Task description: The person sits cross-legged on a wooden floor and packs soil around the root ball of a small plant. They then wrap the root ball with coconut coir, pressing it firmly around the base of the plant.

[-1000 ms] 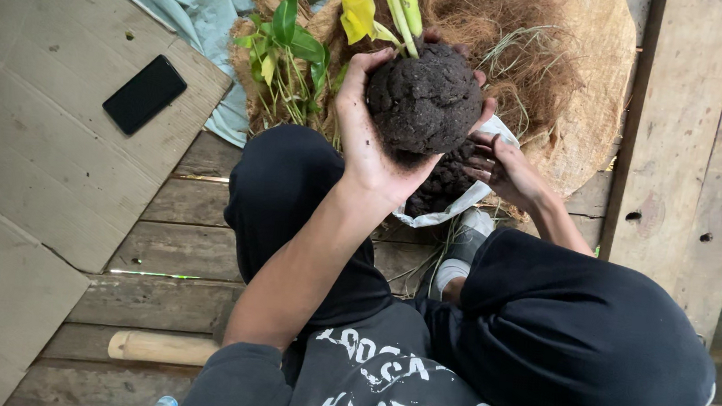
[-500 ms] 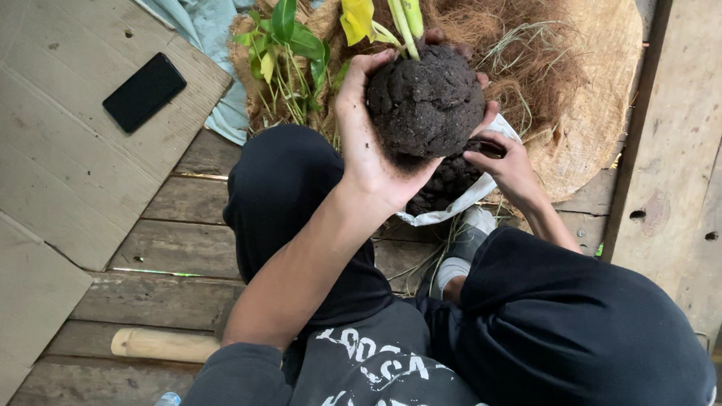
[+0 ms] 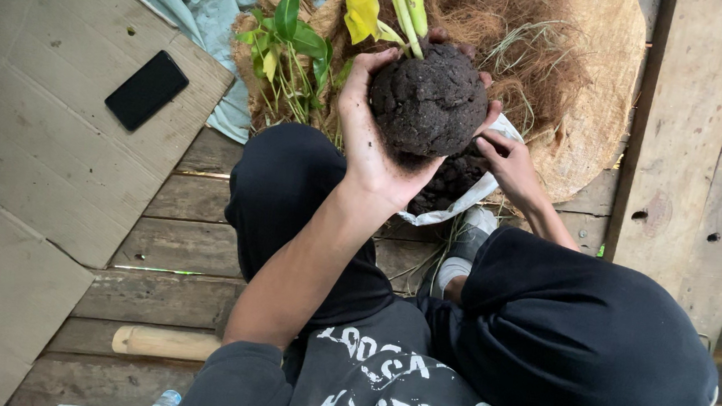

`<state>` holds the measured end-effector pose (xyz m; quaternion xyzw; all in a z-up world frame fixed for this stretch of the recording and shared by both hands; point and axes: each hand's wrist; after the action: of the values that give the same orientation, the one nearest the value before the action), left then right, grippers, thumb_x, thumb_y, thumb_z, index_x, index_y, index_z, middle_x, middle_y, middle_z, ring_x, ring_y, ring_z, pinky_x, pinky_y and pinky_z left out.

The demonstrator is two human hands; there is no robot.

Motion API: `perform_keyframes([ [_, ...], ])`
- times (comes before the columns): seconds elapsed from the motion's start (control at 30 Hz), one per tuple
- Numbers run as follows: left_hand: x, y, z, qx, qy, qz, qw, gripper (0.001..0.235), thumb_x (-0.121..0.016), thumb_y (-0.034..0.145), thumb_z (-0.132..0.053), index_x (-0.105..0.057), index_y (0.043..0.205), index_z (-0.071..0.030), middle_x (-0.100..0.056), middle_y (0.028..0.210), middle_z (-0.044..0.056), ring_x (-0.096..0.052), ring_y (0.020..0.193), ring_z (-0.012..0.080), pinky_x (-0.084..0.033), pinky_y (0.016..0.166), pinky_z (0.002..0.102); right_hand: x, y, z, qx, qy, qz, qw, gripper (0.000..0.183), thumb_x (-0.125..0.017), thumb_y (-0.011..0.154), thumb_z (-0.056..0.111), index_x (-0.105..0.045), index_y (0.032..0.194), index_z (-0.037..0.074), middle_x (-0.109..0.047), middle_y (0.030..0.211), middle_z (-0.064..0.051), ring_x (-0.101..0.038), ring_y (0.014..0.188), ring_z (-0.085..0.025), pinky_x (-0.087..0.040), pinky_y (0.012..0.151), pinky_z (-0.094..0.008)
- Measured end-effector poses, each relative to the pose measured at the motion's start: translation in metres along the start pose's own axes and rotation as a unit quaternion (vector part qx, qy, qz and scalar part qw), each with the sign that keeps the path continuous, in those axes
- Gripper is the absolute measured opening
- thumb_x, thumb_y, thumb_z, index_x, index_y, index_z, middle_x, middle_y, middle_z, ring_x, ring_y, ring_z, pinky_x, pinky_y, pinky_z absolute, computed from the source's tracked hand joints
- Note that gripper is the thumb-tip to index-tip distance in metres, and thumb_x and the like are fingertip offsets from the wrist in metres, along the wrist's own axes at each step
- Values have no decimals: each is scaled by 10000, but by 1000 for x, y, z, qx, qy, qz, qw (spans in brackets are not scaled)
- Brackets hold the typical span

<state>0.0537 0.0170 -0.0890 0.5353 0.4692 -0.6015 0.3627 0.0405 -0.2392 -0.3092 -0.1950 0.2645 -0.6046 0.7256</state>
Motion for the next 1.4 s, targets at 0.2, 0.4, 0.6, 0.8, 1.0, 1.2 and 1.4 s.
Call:
perform_keyframes([
  [0.2,1,1,1,-2,0,-5,1000,435,-536,1028,-383,-576,1302,-48,-620,1223,180,-636,1175,373,-522,1080,612,-2,-2,1,105,-251,-22,962,471,-865,786,152,-701,1201,3,-747,1086,-78,-700,976,-149,-554,907,-295],
  [0.4,0,1,2,-16,24,-25,999,459,-539,1010,-391,-573,1297,-34,-613,1220,201,-634,1168,377,-528,1061,615,-4,0,4,101,-290,-6,952,396,-888,798,180,-730,1115,1,-750,1021,-85,-702,918,-157,-557,861,-304],
  [0.6,-1,1,1,-7,8,-32,999,445,-542,1014,-391,-571,1290,-43,-613,1221,192,-635,1169,380,-533,1058,618,1,0,12,66,-277,-40,958,411,-814,865,244,-737,1239,93,-772,1077,-35,-719,935,-136,-559,861,-287],
  [0.8,0,1,1,0,-9,-20,1000,443,-542,1024,-394,-576,1300,-49,-627,1208,194,-640,1167,378,-523,1070,621,-3,-4,14,140,-321,-108,930,477,-923,758,177,-686,1137,11,-753,1023,-97,-710,936,-175,-565,862,-323],
  [1.0,1,1,0,-3,2,-16,1000,453,-531,1027,-398,-578,1310,-47,-633,1215,194,-641,1173,381,-517,1071,617,2,2,5,105,-266,-91,954,446,-884,795,93,-662,1174,13,-755,1055,-83,-714,966,-167,-571,890,-311],
  [1.2,0,1,0,-3,-1,-9,1000,440,-529,1032,-385,-575,1315,-51,-636,1237,187,-641,1176,375,-520,1074,611,9,7,-5,69,-117,-12,991,526,-822,802,-6,-622,1288,-12,-693,1126,-90,-671,1012,-163,-563,928,-299],
  [1.4,-1,1,0,0,-8,-17,1000,415,-533,1033,-373,-577,1282,-44,-635,1224,186,-645,1173,378,-527,1070,608,5,9,-5,26,-52,-30,998,604,-848,773,30,-606,1324,-20,-700,1123,-75,-672,985,-152,-566,884,-278],
])
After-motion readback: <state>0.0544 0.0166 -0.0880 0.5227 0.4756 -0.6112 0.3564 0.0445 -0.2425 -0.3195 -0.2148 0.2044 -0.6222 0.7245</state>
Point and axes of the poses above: each hand's wrist, its own y-axis towards the middle knuckle, its own x-axis out of the back of the hand, z = x × y
